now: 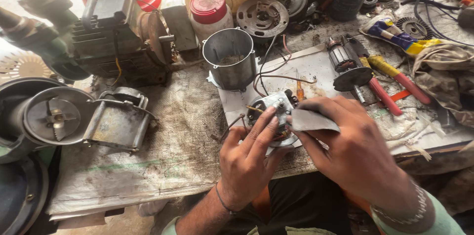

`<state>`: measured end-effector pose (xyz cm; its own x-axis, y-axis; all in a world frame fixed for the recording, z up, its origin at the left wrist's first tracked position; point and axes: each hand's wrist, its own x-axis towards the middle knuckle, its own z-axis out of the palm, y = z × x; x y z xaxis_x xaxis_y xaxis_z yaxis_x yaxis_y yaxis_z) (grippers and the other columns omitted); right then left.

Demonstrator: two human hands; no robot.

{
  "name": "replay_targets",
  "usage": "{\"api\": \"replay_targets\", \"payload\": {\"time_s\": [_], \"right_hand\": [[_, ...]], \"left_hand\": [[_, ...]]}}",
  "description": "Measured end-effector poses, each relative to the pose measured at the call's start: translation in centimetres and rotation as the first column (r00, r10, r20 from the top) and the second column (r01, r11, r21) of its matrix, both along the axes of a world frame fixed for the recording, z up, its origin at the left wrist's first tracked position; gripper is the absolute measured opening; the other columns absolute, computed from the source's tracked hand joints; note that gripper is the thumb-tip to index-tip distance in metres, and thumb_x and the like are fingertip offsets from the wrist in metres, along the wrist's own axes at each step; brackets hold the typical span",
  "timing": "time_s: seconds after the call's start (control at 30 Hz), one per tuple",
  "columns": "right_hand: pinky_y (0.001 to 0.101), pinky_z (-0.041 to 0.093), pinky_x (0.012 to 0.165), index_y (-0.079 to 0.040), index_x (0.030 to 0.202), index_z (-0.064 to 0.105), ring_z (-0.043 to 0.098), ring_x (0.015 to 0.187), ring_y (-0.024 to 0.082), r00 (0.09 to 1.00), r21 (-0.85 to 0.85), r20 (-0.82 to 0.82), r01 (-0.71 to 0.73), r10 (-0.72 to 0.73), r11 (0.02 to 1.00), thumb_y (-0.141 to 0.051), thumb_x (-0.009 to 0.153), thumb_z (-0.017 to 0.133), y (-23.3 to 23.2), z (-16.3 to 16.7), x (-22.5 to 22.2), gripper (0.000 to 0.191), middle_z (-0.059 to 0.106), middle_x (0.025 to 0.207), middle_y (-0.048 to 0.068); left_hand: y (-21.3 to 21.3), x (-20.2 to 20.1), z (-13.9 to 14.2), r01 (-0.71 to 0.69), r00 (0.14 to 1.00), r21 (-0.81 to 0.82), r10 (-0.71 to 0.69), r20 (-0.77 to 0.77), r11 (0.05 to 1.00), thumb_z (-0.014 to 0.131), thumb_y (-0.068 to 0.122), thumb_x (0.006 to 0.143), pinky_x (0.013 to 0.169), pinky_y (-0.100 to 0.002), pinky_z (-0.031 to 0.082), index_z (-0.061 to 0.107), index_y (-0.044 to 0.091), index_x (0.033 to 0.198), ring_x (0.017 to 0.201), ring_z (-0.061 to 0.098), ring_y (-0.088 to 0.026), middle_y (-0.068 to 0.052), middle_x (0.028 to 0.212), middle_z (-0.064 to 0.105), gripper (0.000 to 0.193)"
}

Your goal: The person holds a small disassembled electric motor end piece on a cluttered workbench and repeatedly rubs its metal surface with a small abrasive pad, repositioning the component to work different spots.

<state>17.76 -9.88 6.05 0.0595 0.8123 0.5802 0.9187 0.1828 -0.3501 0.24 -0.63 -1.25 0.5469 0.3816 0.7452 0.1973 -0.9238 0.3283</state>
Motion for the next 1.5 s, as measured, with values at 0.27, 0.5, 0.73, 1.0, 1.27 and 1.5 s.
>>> {"api": "replay_targets", "payload": {"time_s": [0.27, 0.5, 0.73, 1.0, 1.27, 1.5], "right_hand": [[0.0478, 0.051, 0.085, 0.001, 0.103, 0.07, 0.066, 0.098, 0.035, 0.997, 0.047, 0.078, -0.028, 0.025, 0.998, -0.01, 0.077, 0.081, 0.2, -0.1, 0.0, 0.03, 0.068, 0.108, 0.013], [0.0484, 0.051, 0.083, -0.001, 0.096, 0.073, 0.067, 0.094, 0.034, 0.994, -0.005, 0.113, -0.008, 0.009, 1.0, -0.011, 0.075, 0.082, 0.1, 0.2, -0.1, 0.025, 0.07, 0.106, 0.011], [0.046, 0.052, 0.084, 0.002, 0.105, 0.072, 0.067, 0.095, 0.033, 0.999, -0.015, 0.015, 0.045, -0.045, 0.999, -0.013, 0.078, 0.082, -0.1, 0.2, -0.2, 0.033, 0.07, 0.104, 0.011], [0.0436, 0.05, 0.077, -0.004, 0.1, 0.075, 0.068, 0.088, 0.029, 0.991, 0.004, 0.131, -0.002, 0.001, 1.0, -0.012, 0.081, 0.082, 0.0, 0.6, 0.0, 0.022, 0.07, 0.103, 0.01], [0.0421, 0.052, 0.079, 0.001, 0.102, 0.075, 0.068, 0.089, 0.028, 0.998, -0.008, 0.042, 0.053, -0.052, 0.999, -0.012, 0.081, 0.082, -0.2, -0.5, 0.4, 0.025, 0.07, 0.104, 0.009], [0.0441, 0.05, 0.08, -0.002, 0.098, 0.076, 0.069, 0.09, 0.028, 0.996, -0.02, 0.072, 0.051, -0.049, 0.998, -0.012, 0.081, 0.082, -0.1, 0.3, 0.2, 0.021, 0.071, 0.103, 0.008]], "left_hand": [[0.1, -0.1, 0.1, 0.01, 1.0, 0.003, -0.01, 0.008, 1.0, 0.089, 0.02, 0.084, 0.084, -0.034, 0.051, 0.059, 0.003, 0.137, 0.095, 0.069, -0.024, -0.011, 0.146, 0.064, 0.063], [0.0, -0.1, 0.0, 0.015, 1.0, 0.003, -0.015, 0.004, 1.0, 0.088, 0.02, 0.086, 0.084, -0.035, 0.051, 0.059, 0.003, 0.139, 0.102, 0.072, -0.023, -0.012, 0.147, 0.063, 0.062], [-0.2, 0.1, 0.2, 0.004, 1.0, -0.012, -0.004, -0.007, 1.0, 0.088, 0.021, 0.086, 0.087, -0.036, 0.053, 0.06, 0.004, 0.139, 0.092, 0.065, -0.025, -0.01, 0.146, 0.064, 0.062], [-0.4, 0.3, 0.0, 0.014, 1.0, -0.034, -0.014, -0.013, 0.999, 0.088, 0.018, 0.085, 0.084, -0.034, 0.053, 0.059, 0.005, 0.141, 0.092, 0.064, -0.023, -0.007, 0.151, 0.062, 0.064], [-0.4, 0.3, 0.0, 0.003, 1.0, -0.013, -0.003, -0.01, 1.0, 0.089, 0.018, 0.084, 0.086, -0.034, 0.053, 0.06, 0.005, 0.14, 0.092, 0.063, -0.024, -0.007, 0.15, 0.062, 0.064], [-0.3, 0.3, 0.0, 0.008, 1.0, -0.024, -0.008, -0.005, 1.0, 0.089, 0.02, 0.086, 0.085, -0.034, 0.053, 0.06, 0.005, 0.141, 0.092, 0.063, -0.023, -0.007, 0.15, 0.062, 0.063]]}}
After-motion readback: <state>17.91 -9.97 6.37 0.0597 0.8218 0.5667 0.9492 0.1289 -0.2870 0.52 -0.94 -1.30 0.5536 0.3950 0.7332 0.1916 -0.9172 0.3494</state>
